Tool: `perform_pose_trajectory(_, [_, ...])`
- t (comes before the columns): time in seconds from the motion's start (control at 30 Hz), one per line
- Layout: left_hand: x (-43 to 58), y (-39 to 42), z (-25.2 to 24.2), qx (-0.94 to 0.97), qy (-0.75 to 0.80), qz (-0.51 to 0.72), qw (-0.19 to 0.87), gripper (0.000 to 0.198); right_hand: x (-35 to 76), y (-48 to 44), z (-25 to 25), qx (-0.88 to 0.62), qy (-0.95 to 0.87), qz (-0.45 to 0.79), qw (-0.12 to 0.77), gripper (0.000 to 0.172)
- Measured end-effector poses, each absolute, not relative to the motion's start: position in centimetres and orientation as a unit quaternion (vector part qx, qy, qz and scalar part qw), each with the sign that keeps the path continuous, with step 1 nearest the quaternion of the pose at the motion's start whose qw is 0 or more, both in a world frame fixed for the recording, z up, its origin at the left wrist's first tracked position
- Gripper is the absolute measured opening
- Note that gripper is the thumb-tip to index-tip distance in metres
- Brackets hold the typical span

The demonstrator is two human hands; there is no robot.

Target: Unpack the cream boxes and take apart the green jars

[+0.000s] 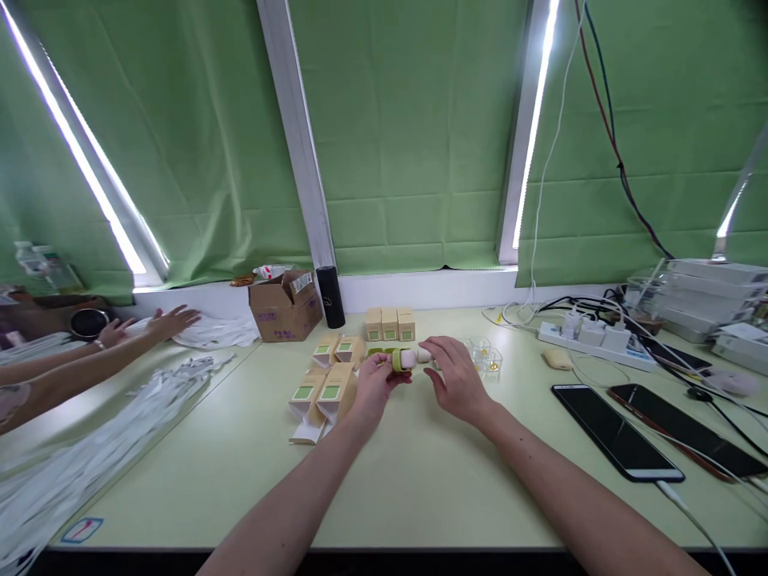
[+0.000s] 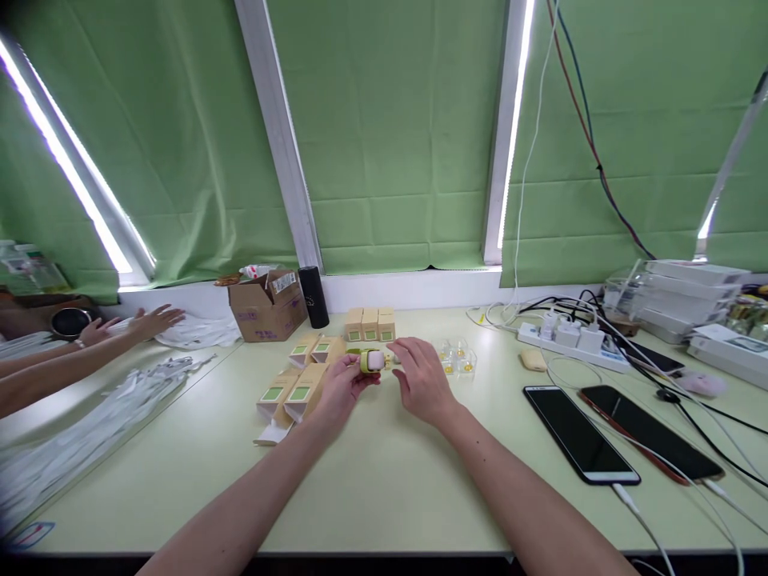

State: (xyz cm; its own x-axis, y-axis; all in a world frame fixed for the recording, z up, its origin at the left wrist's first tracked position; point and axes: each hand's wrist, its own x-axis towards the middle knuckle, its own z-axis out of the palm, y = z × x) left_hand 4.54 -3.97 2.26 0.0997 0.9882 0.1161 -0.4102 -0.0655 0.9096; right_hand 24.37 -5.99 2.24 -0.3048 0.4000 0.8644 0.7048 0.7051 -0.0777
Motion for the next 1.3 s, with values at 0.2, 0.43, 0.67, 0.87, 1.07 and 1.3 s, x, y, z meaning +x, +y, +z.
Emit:
perform_pose_trajectory(0.2, [4.8, -4.3, 2.2, 0.461, 0.333, 0.545, 0.616, 0.029, 23.1, -7.1, 2.5, -0.299, -0.82, -0.109, 0.476, 0.061])
perform_pose_trajectory(0.43, [4.8, -5.3, 2.9, 0.476, 0.35, 0.503, 0.63, 0.021, 22.9, -7.2, 2.0, -0.279, -0.836, -0.046, 0.47, 0.053])
perform_pose_trajectory(0.67, [5.0, -5.7, 3.1, 0.497, 0.352, 0.48, 0.632, 0.029, 22.7, -7.0, 1.6, -0.329, -0.785, 0.076, 0.52, 0.037])
perform_pose_trajectory(0.87, [4.7, -5.3, 3.0, 0.51, 0.395, 0.517, 0.562, 0.037, 22.3, -6.5, 1.9, -0.389, -0.644, 0.299, 0.586, 0.038])
perform_pose_trajectory(1.07, [4.5, -4.6, 2.6, 0.513, 0.405, 0.527, 0.544, 0.038, 22.5, -5.6, 1.7, -0.332, -0.524, 0.521, 0.586, 0.055])
perform_pose_trajectory(1.3, [4.8, -4.6, 2.6, 0.524, 0.41, 0.514, 0.542, 0.031, 22.4, -5.3, 1.4, -0.303, -0.433, 0.632, 0.567, 0.057])
